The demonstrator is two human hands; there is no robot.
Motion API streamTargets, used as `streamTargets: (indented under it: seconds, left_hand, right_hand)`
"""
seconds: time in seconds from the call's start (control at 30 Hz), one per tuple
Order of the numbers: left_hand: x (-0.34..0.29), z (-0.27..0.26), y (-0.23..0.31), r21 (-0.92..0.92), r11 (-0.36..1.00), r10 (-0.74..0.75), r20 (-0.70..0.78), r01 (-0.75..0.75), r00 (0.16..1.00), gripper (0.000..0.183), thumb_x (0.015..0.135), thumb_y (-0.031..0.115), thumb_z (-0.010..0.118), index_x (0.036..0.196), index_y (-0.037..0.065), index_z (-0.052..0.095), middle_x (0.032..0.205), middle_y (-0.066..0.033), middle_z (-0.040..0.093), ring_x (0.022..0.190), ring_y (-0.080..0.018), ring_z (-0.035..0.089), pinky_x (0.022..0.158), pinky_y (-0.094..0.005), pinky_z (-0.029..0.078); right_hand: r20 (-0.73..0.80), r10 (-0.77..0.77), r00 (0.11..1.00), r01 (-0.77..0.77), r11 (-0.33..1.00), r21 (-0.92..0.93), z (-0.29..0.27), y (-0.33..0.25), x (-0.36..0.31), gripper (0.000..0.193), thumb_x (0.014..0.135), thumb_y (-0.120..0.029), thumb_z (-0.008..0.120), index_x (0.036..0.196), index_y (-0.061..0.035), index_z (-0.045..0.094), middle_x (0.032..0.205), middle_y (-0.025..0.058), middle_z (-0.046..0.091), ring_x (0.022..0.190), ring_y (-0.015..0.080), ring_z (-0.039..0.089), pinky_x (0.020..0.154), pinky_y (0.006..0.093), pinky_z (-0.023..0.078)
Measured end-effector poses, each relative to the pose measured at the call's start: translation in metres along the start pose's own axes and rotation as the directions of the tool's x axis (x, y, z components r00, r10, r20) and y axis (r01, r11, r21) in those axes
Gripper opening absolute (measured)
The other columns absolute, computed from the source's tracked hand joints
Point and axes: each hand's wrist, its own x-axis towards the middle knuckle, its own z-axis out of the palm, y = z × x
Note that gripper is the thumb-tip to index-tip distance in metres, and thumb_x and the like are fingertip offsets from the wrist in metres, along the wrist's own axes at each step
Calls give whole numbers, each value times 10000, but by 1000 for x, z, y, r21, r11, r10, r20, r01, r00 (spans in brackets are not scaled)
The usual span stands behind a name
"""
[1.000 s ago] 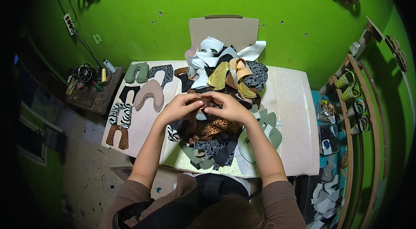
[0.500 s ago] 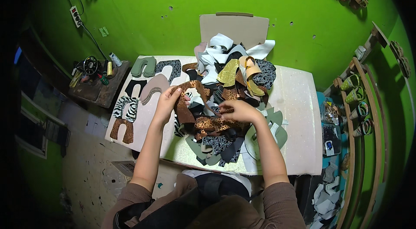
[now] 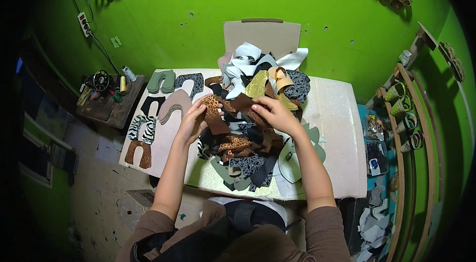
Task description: Sorting and pairing various patterned shoe upper components on a workbench.
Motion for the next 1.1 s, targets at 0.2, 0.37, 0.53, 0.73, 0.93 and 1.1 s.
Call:
streamTargets:
  seconds: [0.2, 0.37, 0.53, 0.73, 0.93, 1.1]
  left_hand:
    - [3, 9, 3, 73, 997, 21, -6, -20, 1000, 433, 918, 222, 433, 1304, 62, 321, 1108, -157, 568, 984, -217, 586, 848, -325, 461]
    - [10, 16, 1, 118, 992, 34, 38, -38, 999, 541, 866, 234, 552, 1323, 89, 301, 1118, -116, 584, 907, -127, 586, 743, -221, 440]
    - [19, 8, -14, 179, 982, 63, 23, -67, 998, 568, 846, 227, 598, 1311, 79, 308, 1087, -76, 590, 843, -55, 561, 577, -175, 374]
    - [35, 23, -19, 190, 949, 282, -168, -250, 945, 435, 801, 105, 652, 1158, 15, 419, 1012, -72, 583, 915, -122, 560, 816, -259, 440]
    - [48, 25, -18, 208, 924, 370, -270, -321, 889, 379, 806, 52, 635, 1120, 2, 428, 970, -75, 589, 858, -114, 567, 753, -246, 467]
    - [47, 17, -4, 253, 881, 471, -386, -400, 793, 369, 814, 69, 631, 1111, -6, 426, 963, -80, 588, 850, -117, 568, 757, -247, 466]
  right_hand:
    - [-194, -156, 968, 163, 986, 19, 3, -24, 16, 272, 872, -218, 551, 1037, -2, 569, 817, 66, 597, 756, 91, 548, 680, 229, 444]
    - [-182, 74, 981, -3, 933, 360, 3, -28, 39, 250, 876, -160, 547, 1052, 18, 549, 784, 8, 570, 698, 79, 509, 632, 219, 425]
    - [-17, -52, 998, 51, 995, -85, 12, -21, 42, 330, 851, -239, 539, 1100, -22, 535, 816, 174, 622, 739, 257, 608, 686, 327, 463]
    - [358, 67, 931, -242, 849, 470, 27, -18, 43, 524, 791, -181, 673, 1212, -8, 414, 923, 60, 589, 838, 137, 555, 752, 282, 455]
    - [310, -88, 947, 30, 982, 185, 53, 34, 23, 374, 757, -86, 664, 1094, -14, 520, 917, 76, 623, 886, 148, 586, 818, 282, 447]
    - [162, 32, 986, -24, 998, -51, 37, 44, 13, 300, 782, -180, 636, 1024, -11, 581, 876, 128, 643, 796, 250, 624, 734, 315, 470]
